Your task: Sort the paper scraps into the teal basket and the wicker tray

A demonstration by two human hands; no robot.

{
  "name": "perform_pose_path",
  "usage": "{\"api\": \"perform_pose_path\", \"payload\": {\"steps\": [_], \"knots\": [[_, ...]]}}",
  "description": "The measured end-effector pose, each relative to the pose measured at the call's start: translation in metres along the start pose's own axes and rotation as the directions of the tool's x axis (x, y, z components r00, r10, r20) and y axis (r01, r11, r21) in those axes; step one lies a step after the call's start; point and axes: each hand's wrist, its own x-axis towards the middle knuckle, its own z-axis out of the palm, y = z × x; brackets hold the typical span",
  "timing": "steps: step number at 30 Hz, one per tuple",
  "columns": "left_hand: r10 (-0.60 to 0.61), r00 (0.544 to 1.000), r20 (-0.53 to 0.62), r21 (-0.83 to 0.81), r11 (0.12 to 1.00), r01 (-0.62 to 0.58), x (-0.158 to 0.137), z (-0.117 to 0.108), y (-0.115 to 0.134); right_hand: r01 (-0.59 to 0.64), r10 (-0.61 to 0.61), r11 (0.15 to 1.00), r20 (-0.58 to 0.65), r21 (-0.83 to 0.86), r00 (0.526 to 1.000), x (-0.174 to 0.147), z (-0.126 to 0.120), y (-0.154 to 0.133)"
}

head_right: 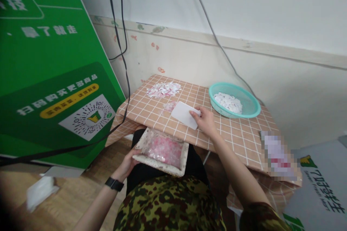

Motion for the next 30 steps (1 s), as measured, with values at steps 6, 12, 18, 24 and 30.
{"api": "perform_pose_path", "payload": {"steps": [6, 12, 18, 24, 30], "knots": [[-0.004, 1.000, -0.025, -0.022, 1.000, 0.004, -0.002, -0.001, 0.004, 0.063, -0.064, 0.998, 0.058, 0.026, 0.996, 0.008, 0.017, -0.016], [0.008, 1.000, -0.018, -0.023, 1.000, -0.008, -0.004, -0.002, 0.010, 0.055, -0.126, 0.971, 0.302, 0.232, 0.945, 0.002, 0.015, -0.035], [-0.022, 0.996, -0.086, -0.013, 1.000, 0.021, -0.004, -0.007, 0.013, 0.003, -0.014, 0.996, 0.122, 0.089, 0.992, 0.005, 0.014, -0.030], [-0.003, 0.994, -0.110, -0.020, 1.000, 0.001, -0.002, -0.012, 0.016, 0.046, -0.045, 0.997, 0.018, -0.055, 0.999, 0.011, 0.021, -0.030], [-0.024, 0.996, -0.084, -0.023, 1.000, 0.022, -0.001, -0.013, 0.015, 0.047, -0.048, 0.996, -0.018, -0.078, 0.999, 0.021, 0.035, -0.037]]}}
